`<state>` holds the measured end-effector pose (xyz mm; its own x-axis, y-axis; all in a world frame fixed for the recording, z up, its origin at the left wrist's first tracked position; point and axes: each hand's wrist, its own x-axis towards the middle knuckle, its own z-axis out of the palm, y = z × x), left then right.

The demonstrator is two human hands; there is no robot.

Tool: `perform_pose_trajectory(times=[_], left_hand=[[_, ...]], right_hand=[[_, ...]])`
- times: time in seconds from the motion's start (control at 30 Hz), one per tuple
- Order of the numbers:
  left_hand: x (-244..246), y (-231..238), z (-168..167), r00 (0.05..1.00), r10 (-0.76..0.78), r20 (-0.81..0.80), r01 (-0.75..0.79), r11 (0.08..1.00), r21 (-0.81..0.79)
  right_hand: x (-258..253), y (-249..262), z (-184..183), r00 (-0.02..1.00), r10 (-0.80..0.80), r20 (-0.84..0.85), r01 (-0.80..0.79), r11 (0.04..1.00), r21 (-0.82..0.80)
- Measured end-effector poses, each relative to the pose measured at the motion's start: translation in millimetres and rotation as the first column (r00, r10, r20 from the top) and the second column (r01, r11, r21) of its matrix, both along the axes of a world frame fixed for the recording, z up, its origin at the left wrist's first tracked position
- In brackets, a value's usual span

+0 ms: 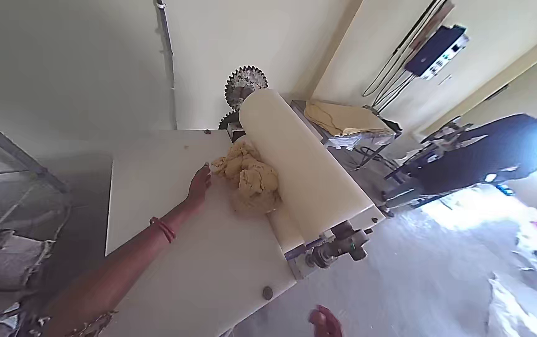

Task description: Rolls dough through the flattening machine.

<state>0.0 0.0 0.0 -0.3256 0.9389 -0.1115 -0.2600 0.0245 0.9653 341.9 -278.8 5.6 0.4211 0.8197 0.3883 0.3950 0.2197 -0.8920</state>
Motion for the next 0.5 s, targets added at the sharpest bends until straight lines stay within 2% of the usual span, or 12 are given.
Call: perform_pose_trajectory(times=[0.03,0.1,0.2,0.27,0.37,0.43,0.5], left_hand=[[-3,3,-9,0.998,-0.044,-0.042,0.046,0.998,0.051],[-8,0,-17,0.975,-0.151,-0.165,0.173,0.976,0.129],[-10,-14,-3,0.91,-0.29,-0.297,0.328,0.94,0.088],[-9,-32,14,0.894,-0.357,-0.272,0.376,0.926,0.022],[-2,-10,-3,0.914,-0.315,-0.256,0.351,0.93,0.112],[-6,-3,-12,0.925,-0.277,-0.26,0.323,0.934,0.153],[-5,-3,-8,0.956,-0.218,-0.197,0.255,0.948,0.191]], right_hand=[[-27,-4,1,0.984,0.146,-0.1,-0.148,0.989,-0.011],[-84,-10,-2,0.922,0.352,-0.161,-0.365,0.929,-0.06],[-157,-7,-12,0.866,0.486,-0.117,-0.5,0.848,-0.176],[-204,-5,-20,0.873,0.476,-0.104,-0.487,0.845,-0.222],[-250,18,-7,0.903,0.388,-0.186,-0.425,0.872,-0.245],[-269,38,3,0.922,0.292,-0.255,-0.351,0.908,-0.227],[-268,70,16,0.944,0.188,-0.271,-0.248,0.946,-0.207]])
